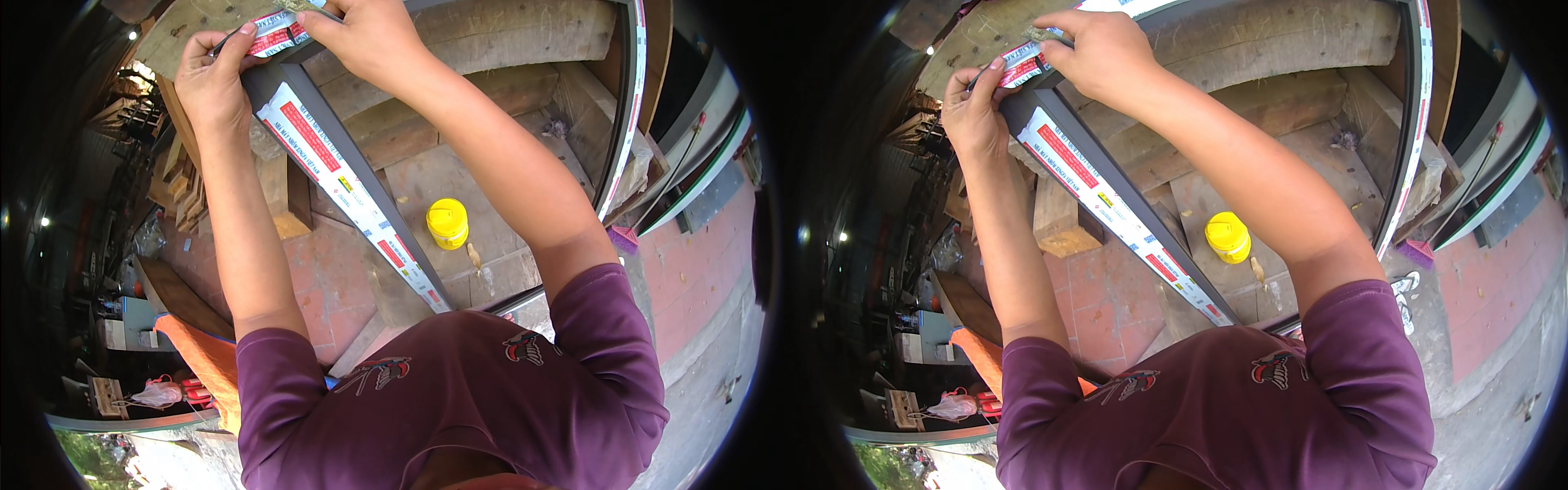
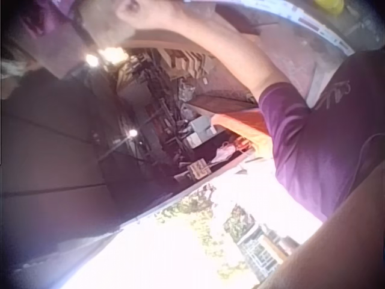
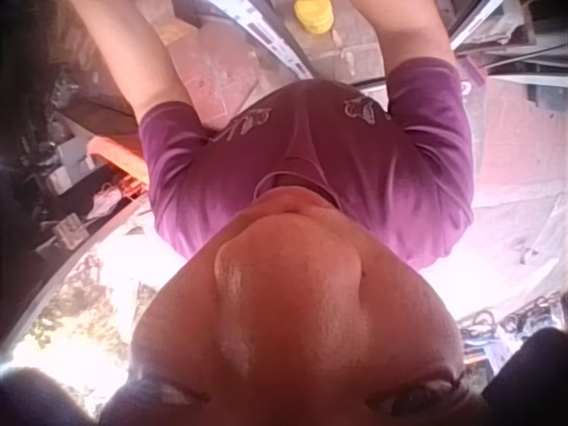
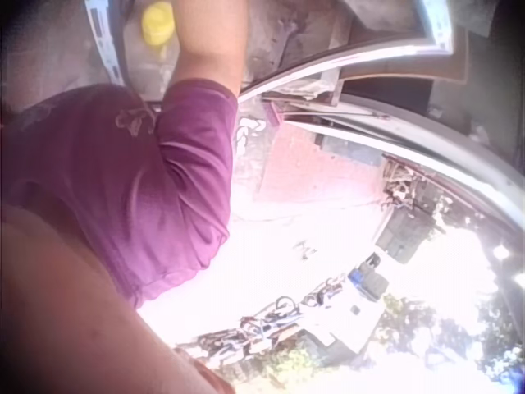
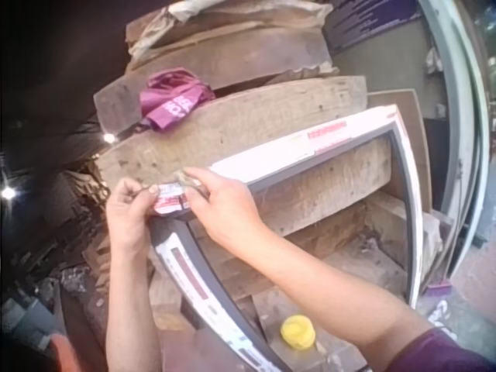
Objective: The person peels protective film strips from the edges of a rectangular metal frame using both hands. The person works along the frame's perimeter, removing the film in sections and discarding the pieces.
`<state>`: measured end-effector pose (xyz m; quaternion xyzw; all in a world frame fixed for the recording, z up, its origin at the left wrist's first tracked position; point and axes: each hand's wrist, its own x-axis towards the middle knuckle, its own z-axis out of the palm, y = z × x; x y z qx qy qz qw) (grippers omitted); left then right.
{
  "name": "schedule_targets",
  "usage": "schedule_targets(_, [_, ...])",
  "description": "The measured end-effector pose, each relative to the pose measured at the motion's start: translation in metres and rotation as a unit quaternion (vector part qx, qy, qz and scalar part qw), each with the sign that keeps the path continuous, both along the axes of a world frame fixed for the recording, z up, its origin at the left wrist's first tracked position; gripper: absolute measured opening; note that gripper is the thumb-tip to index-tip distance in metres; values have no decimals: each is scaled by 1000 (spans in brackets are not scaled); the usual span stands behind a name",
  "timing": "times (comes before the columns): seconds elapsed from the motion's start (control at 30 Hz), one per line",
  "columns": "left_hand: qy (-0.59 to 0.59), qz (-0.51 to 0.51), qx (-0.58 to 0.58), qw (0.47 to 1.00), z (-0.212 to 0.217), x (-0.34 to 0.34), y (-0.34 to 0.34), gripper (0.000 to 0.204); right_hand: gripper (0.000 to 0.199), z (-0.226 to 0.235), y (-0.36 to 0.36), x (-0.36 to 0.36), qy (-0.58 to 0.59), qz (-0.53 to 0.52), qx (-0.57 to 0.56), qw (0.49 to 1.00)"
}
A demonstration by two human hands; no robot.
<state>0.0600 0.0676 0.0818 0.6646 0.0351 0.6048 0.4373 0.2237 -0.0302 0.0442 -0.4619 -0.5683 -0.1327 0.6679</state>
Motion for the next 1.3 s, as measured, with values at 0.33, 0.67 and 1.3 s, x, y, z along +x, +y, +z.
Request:
schedule_targets(0.33, [-38, -13, 28, 999, -6, 3, 1, 19, 31, -28, -24, 10, -47, 25, -14, 998])
schedule_targets(0.67, [-36, -9, 24, 999, -7, 2, 4, 19, 33, -9, -11, -2, -20, -10, -25, 999])
schedule_targets(1.3, [-37, -3, 38, 999, -10, -2, 8, 19, 30, 0, -7, -16, -36, -66, -58, 995])
